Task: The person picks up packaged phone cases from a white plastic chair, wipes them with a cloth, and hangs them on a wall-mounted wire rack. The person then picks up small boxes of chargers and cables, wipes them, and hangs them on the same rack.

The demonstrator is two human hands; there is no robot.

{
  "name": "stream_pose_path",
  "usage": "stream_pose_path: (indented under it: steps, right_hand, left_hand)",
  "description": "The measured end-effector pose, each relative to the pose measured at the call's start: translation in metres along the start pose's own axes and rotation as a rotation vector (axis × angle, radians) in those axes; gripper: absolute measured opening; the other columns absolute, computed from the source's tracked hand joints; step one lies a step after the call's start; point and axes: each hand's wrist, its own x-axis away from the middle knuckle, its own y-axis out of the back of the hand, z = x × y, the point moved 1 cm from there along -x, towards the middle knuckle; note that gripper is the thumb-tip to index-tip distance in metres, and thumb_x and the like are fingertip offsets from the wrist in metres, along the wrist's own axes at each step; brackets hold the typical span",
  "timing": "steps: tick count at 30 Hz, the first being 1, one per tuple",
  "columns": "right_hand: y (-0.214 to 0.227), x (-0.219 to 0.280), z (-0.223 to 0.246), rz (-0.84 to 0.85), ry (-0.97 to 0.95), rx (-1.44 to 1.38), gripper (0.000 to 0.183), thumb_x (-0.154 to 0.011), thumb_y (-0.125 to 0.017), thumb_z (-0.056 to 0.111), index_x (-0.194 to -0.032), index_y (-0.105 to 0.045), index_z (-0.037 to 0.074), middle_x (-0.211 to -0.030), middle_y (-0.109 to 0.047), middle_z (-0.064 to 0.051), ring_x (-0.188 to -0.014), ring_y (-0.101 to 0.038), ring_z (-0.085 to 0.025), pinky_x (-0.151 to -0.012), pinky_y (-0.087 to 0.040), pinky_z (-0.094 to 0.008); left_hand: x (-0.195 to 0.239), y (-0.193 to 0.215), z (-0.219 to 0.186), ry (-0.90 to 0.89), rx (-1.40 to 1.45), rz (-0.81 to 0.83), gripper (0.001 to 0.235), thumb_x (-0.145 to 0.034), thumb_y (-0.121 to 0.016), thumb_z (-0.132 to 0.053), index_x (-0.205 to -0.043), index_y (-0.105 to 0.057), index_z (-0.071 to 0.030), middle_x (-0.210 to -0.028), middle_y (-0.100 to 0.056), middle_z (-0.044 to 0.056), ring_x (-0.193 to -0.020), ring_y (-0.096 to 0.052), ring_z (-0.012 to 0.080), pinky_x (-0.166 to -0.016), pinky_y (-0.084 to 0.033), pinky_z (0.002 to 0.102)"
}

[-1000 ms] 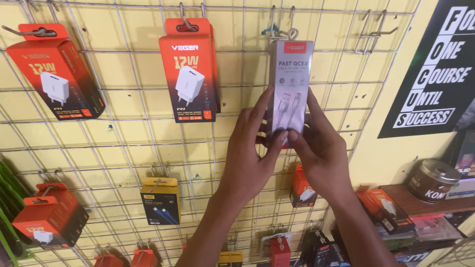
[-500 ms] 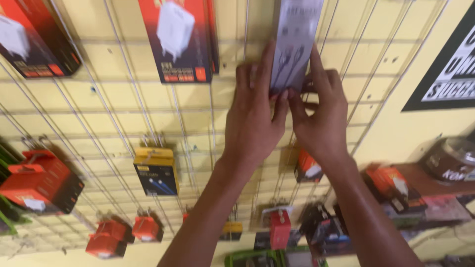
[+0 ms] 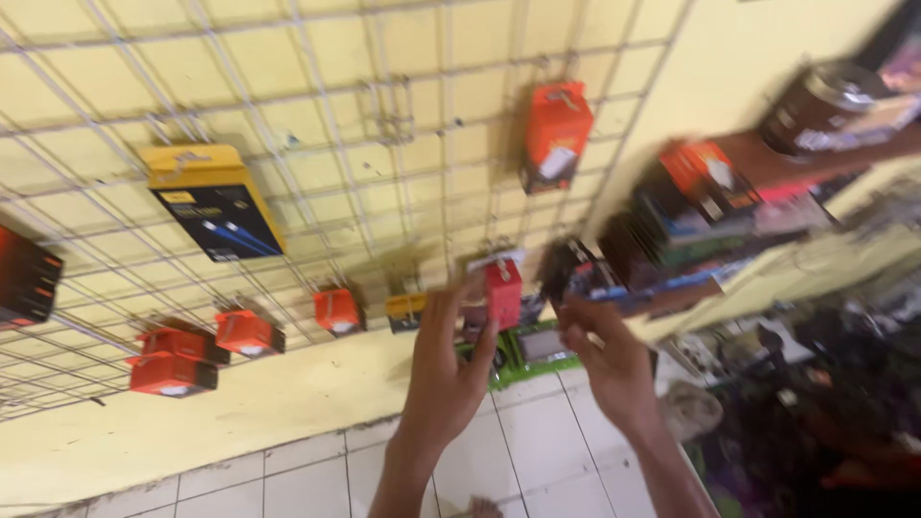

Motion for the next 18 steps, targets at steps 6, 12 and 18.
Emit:
stream_pose_path:
  steps: [6,12,18]
  right_hand:
    - [0.054,0.119,-0.069,-0.140,-0.423,0.092,0.036,-0.097,-0.057,0.006,-0.131,-0.066,0.001,-0.117,-0.074,-0.013,-0.107,-0.072,-0.020,-0.091,-0.061,-0.034]
    - [0.090,0.187,-0.070,-0.173,-0.509,0.104,0.034,-0.098,-0.057,0.009,-0.129,-0.067,0.000,-0.117,-0.076,-0.012,-0.109,-0.072,-0.020,-0.094,-0.059,-0.034]
    - [0.118,0.209,-0.078,-0.159,-0.533,0.117,0.033,-0.099,-0.057,0.010,-0.128,-0.068,0.000,-0.116,-0.076,-0.012,-0.108,-0.072,-0.019,-0.093,-0.059,-0.034]
  left_hand:
    - [0.097,-0.041,0.057,0.344,0.124,0.112,0.037,-0.095,-0.064,-0.012,-0.131,-0.060,-0.010,-0.113,-0.068,0.006,-0.096,-0.068,0.0174,-0.079,-0.054,0.032]
    - [0.161,-0.071,0.062,0.470,0.097,0.205,0.032,-0.096,-0.063,-0.015,-0.128,-0.063,-0.009,-0.114,-0.070,0.005,-0.099,-0.068,0.0155,-0.082,-0.056,0.031]
    - [0.180,-0.113,0.060,0.427,0.052,0.231,0.031,-0.096,-0.063,-0.015,-0.126,-0.063,-0.008,-0.113,-0.071,0.007,-0.099,-0.070,0.0186,-0.079,-0.057,0.033]
